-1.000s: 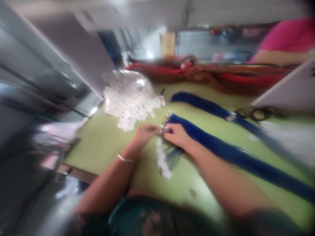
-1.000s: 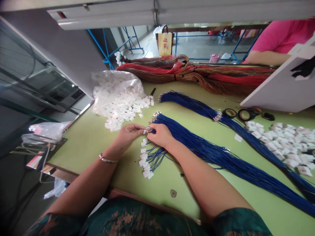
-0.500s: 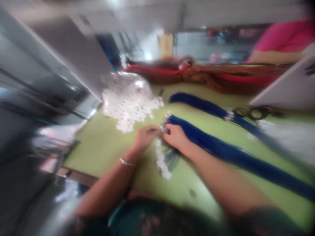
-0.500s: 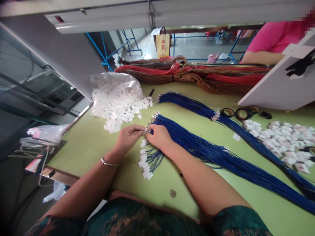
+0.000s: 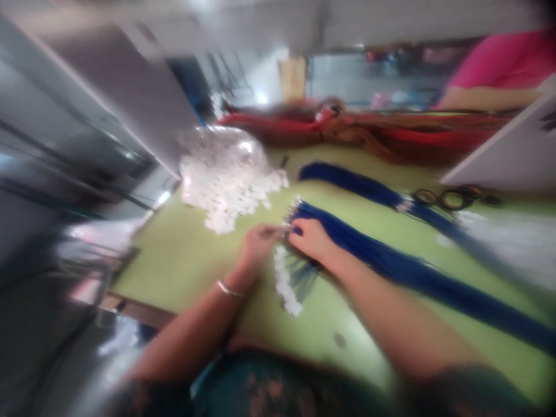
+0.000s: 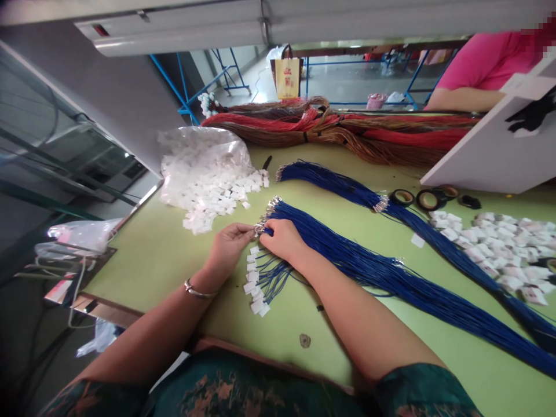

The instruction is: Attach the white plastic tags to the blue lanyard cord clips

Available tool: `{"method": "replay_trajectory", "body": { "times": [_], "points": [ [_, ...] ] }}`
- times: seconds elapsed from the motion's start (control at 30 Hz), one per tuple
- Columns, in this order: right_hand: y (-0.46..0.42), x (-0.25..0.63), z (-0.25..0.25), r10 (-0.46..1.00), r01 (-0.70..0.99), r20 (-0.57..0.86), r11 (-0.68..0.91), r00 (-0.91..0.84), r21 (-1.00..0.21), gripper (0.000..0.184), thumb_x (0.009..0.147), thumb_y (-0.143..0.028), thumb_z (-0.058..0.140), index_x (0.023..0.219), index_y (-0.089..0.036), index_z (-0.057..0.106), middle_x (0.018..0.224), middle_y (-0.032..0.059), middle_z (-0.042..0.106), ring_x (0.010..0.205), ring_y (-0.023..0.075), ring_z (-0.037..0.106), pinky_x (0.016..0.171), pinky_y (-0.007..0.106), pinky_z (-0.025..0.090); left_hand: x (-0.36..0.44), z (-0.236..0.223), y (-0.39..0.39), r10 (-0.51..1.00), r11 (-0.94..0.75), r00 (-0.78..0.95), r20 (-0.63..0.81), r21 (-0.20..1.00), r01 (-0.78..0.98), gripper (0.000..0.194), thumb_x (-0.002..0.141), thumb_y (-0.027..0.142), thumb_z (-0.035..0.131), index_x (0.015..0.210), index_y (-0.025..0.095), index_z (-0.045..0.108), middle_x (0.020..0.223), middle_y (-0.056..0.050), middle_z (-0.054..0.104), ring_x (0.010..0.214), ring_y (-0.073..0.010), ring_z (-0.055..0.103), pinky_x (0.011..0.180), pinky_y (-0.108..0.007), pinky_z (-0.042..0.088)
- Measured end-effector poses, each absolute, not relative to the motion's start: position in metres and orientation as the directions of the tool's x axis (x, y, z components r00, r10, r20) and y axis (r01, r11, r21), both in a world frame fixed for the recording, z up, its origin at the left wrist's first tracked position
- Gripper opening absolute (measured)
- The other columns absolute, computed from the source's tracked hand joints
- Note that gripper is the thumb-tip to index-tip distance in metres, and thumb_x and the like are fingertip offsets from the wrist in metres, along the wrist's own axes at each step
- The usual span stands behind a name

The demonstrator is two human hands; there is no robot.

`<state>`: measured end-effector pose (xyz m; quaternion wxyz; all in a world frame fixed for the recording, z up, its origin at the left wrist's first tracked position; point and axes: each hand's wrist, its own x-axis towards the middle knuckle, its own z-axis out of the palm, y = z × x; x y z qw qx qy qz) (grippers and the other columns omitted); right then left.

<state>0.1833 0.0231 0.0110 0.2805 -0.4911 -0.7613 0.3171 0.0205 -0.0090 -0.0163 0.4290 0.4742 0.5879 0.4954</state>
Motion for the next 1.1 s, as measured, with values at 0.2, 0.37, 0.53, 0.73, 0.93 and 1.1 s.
{"method": "replay_trajectory", "body": {
  "times": [0.2, 0.37, 0.53, 0.73, 0.93, 1.1],
  "points": [
    [0.026, 0.184, 0.008, 0.915, 0.536, 0.134, 0.337, -0.381, -0.774, 0.012, 0.075, -0.022, 0.058, 0.073, -0.015, 0.068, 0.071, 0.0041, 0.069, 0.062, 0.0136, 0.056, 0.059, 0.024, 0.037, 0.018, -0.02, -0.011, 0.991, 0.044, -0.132, -0.018, 0.978, 0.204, 0.017, 0.071, 0.032, 0.073, 0.08, 0.018, 0.072, 0.081, -0.006, 0.073, 0.077, -0.0189, 0.065, 0.074, -0.03, 0.052],
    [0.033, 0.187, 0.008, 0.972, 0.418, 0.05, 0.144, -0.229, -0.897, 0.019, 0.081, -0.031, 0.058, 0.082, -0.015, 0.069, 0.069, 0.0041, 0.069, 0.057, 0.013, 0.058, 0.059, 0.024, 0.042, 0.025, 0.006, -0.033, 0.944, -0.149, 0.328, -0.03, 0.849, 0.507, 0.017, 0.078, 0.029, 0.064, 0.076, 0.014, 0.072, 0.078, -0.008, 0.072, 0.072, -0.0172, 0.064, 0.068, -0.027, 0.05],
    [0.033, 0.186, 0.008, 0.968, 0.281, 0.017, 0.089, -0.252, -0.956, 0.015, 0.079, -0.021, 0.056, 0.088, -0.016, 0.066, 0.067, 0.0, 0.069, 0.051, 0.01, 0.056, 0.055, 0.021, 0.043, 0.014, 0.026, -0.028, 0.757, -0.398, 0.651, -0.058, 0.749, 0.529, 0.023, 0.087, 0.03, 0.055, 0.083, 0.017, 0.074, 0.087, -0.006, 0.074, 0.079, -0.0163, 0.066, 0.079, -0.028, 0.049],
    [0.033, 0.182, 0.011, 0.973, 0.442, 0.085, 0.174, -0.214, -0.88, 0.007, 0.07, -0.014, 0.062, 0.073, -0.015, 0.068, 0.07, 0.0015, 0.07, 0.063, 0.0125, 0.058, 0.061, 0.022, 0.042, -0.033, 0.017, 0.054, 0.906, -0.368, 0.238, 0.351, 0.371, 0.853, 0.028, 0.088, 0.02, 0.047, 0.102, 0.016, 0.071, 0.103, -0.01, 0.07, 0.098, -0.0232, 0.059, 0.093, -0.04, 0.044],
    [0.031, 0.182, 0.012, 0.97, 0.425, 0.076, 0.171, -0.232, -0.889, 0.01, 0.073, -0.02, 0.063, 0.076, -0.015, 0.071, 0.071, 0.0019, 0.07, 0.064, 0.0128, 0.058, 0.061, 0.022, 0.042, -0.039, -0.002, 0.086, 0.86, -0.467, 0.386, 0.333, 0.212, 0.858, 0.028, 0.086, 0.017, 0.048, 0.093, 0.015, 0.074, 0.089, -0.013, 0.069, 0.093, -0.0251, 0.056, 0.086, -0.04, 0.046],
    [0.03, 0.182, 0.012, 0.973, 0.395, 0.079, 0.162, -0.218, -0.904, 0.01, 0.072, -0.02, 0.061, 0.075, -0.014, 0.069, 0.07, 0.0008, 0.069, 0.065, 0.0129, 0.057, 0.063, 0.022, 0.042, -0.032, -0.002, 0.068, 0.864, -0.426, 0.261, 0.432, 0.349, 0.834, 0.023, 0.084, 0.025, 0.056, 0.093, 0.015, 0.075, 0.091, -0.011, 0.07, 0.096, -0.0251, 0.057, 0.091, -0.041, 0.045]
  ]
}}
